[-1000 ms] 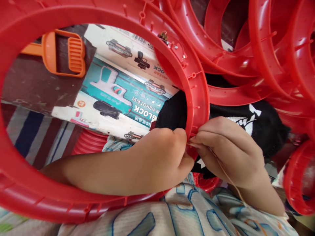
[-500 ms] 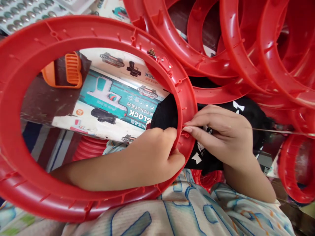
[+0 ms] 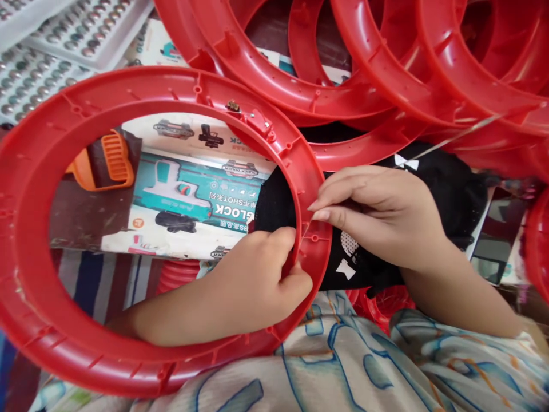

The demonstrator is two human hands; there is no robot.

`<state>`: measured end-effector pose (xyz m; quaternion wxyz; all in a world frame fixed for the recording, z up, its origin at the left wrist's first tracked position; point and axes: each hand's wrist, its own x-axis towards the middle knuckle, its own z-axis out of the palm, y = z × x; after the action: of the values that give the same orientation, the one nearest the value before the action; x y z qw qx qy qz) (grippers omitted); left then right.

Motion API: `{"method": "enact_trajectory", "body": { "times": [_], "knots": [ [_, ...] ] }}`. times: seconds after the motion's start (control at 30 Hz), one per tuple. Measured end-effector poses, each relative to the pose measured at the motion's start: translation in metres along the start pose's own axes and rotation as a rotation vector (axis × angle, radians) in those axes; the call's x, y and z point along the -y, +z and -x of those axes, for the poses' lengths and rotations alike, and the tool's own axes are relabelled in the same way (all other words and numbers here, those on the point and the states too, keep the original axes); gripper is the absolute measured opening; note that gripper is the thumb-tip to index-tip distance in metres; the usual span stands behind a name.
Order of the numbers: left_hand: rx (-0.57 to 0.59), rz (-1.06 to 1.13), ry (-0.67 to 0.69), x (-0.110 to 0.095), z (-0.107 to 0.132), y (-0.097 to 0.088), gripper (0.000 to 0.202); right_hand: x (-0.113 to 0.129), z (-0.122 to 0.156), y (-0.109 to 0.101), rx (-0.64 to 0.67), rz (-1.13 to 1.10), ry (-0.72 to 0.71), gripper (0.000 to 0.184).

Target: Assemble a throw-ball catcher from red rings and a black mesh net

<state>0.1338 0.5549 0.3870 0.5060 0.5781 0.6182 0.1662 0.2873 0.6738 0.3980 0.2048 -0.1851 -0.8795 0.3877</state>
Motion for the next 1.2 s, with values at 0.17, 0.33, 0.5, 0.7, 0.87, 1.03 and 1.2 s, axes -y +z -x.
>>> {"method": "enact_trajectory", "body": {
  "times": [0.17,0.33,0.5,0.7,0.87,1.03,1.2],
  "knots": [
    [0.001,0.002,0.027,0.000,0.001,0.000,0.014,-0.003,-0.002,0.002,0.033,0.027,-0.020,0.011],
    [-0.013,0.030,0.017,0.000,0.004,0.001,0.016,-0.007,-0.003,0.006,0.063,0.060,0.019,0.014],
    [0.067,0.338,-0.046,0.006,0.004,0.002,0.007,-0.009,-0.001,0.005,0.043,0.078,0.004,0.015],
    [-0.101,0.708,0.004,0.004,-0.009,0.005,0.020,-0.005,0.001,0.007,0.048,0.089,-0.025,0.016],
    [-0.128,0.524,0.016,0.009,-0.009,0.006,0.008,-0.004,0.002,0.009,0.002,0.026,0.011,0.012],
    [-0.108,0.373,0.071,0.010,-0.003,0.007,0.009,-0.002,0.000,0.006,-0.124,0.003,0.029,0.004],
    [-0.037,0.302,0.058,0.005,-0.002,0.006,0.010,-0.002,-0.003,0.002,-0.105,-0.009,-0.018,0.006]
  ]
}}
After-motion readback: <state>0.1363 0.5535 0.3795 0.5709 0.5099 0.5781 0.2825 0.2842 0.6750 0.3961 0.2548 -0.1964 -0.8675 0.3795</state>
